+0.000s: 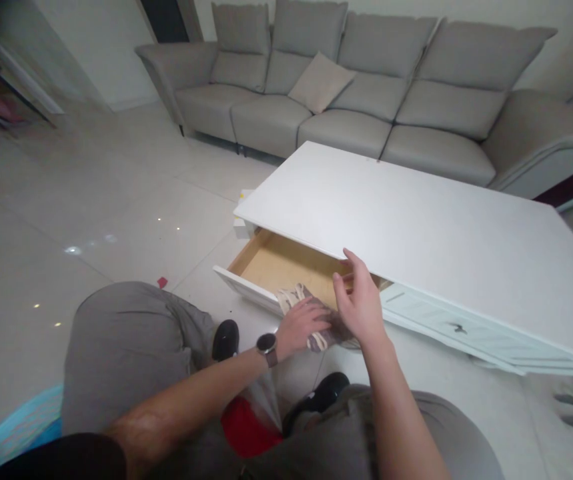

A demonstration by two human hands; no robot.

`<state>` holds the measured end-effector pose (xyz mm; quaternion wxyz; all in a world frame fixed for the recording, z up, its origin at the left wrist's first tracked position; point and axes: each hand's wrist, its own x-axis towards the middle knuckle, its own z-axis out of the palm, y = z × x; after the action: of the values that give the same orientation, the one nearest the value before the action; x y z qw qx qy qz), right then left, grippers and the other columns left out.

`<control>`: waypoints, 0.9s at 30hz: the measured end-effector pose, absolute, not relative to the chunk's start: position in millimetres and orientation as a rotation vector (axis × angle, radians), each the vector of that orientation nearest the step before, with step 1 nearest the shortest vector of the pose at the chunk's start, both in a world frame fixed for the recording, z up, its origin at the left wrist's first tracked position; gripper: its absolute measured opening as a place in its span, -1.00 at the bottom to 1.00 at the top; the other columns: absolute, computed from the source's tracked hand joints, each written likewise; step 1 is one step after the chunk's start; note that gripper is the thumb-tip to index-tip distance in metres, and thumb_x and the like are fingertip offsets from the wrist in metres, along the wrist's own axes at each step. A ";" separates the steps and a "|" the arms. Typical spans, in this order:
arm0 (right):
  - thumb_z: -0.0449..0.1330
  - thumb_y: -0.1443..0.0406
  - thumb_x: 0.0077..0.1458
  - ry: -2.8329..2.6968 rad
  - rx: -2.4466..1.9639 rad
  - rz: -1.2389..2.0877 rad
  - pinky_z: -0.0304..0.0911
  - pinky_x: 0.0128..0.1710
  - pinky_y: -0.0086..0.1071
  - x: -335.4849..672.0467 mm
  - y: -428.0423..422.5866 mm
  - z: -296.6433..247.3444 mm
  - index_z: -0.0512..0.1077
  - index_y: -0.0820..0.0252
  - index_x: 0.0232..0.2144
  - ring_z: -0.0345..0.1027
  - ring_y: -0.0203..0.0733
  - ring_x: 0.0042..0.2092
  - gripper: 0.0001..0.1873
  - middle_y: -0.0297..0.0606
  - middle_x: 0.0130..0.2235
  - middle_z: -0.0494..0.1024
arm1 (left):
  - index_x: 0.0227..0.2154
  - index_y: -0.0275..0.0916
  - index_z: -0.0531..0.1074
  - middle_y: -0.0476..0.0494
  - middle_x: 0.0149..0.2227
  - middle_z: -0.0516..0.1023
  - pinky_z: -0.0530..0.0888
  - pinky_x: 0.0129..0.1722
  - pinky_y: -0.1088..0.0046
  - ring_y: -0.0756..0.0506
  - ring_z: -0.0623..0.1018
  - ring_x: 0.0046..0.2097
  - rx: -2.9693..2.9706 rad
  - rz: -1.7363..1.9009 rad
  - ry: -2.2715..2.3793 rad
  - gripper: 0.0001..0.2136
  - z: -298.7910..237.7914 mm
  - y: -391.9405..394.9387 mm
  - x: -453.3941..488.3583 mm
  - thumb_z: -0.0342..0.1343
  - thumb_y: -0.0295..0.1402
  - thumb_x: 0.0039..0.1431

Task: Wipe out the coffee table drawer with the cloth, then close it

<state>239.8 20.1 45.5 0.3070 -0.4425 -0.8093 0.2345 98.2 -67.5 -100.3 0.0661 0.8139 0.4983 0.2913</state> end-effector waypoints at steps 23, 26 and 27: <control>0.03 0.18 0.37 -2.413 -1.175 0.522 0.38 -0.20 -0.34 227.1 13.4 42.8 0.49 0.12 -0.03 0.52 -0.18 -0.24 -0.71 -0.16 -0.01 0.59 | 0.06 -0.08 0.59 -0.19 0.29 0.50 -0.15 0.49 -0.21 -0.29 0.33 0.41 2.159 1.022 1.869 -0.70 -111.3 -101.9 74.3 0.11 -0.23 0.35; 0.03 0.18 0.37 -2.435 -1.185 0.526 0.38 -0.19 -0.34 226.1 12.7 37.9 0.50 0.12 -0.06 0.52 -0.18 -0.24 -0.71 -0.17 -0.03 0.59 | 0.10 -0.02 0.57 -0.13 0.31 0.48 -0.12 0.49 -0.22 -0.23 0.25 0.45 2.312 0.958 1.755 -0.70 -124.5 -94.3 112.3 0.04 -0.30 0.42; 0.03 0.18 0.37 -2.445 -1.190 0.523 0.38 -0.18 -0.33 226.2 12.0 36.9 0.50 0.12 -0.07 0.52 -0.18 -0.23 -0.71 -0.17 -0.03 0.59 | 0.12 0.00 0.56 -0.11 0.32 0.46 -0.11 0.49 -0.23 -0.22 0.23 0.46 2.370 0.923 1.712 -0.69 -128.0 -91.5 117.2 0.04 -0.32 0.43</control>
<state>226.2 12.0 36.9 0.1851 -0.4223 -0.8677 0.1857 117.2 -91.5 -128.0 0.0376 0.7724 0.5581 0.3008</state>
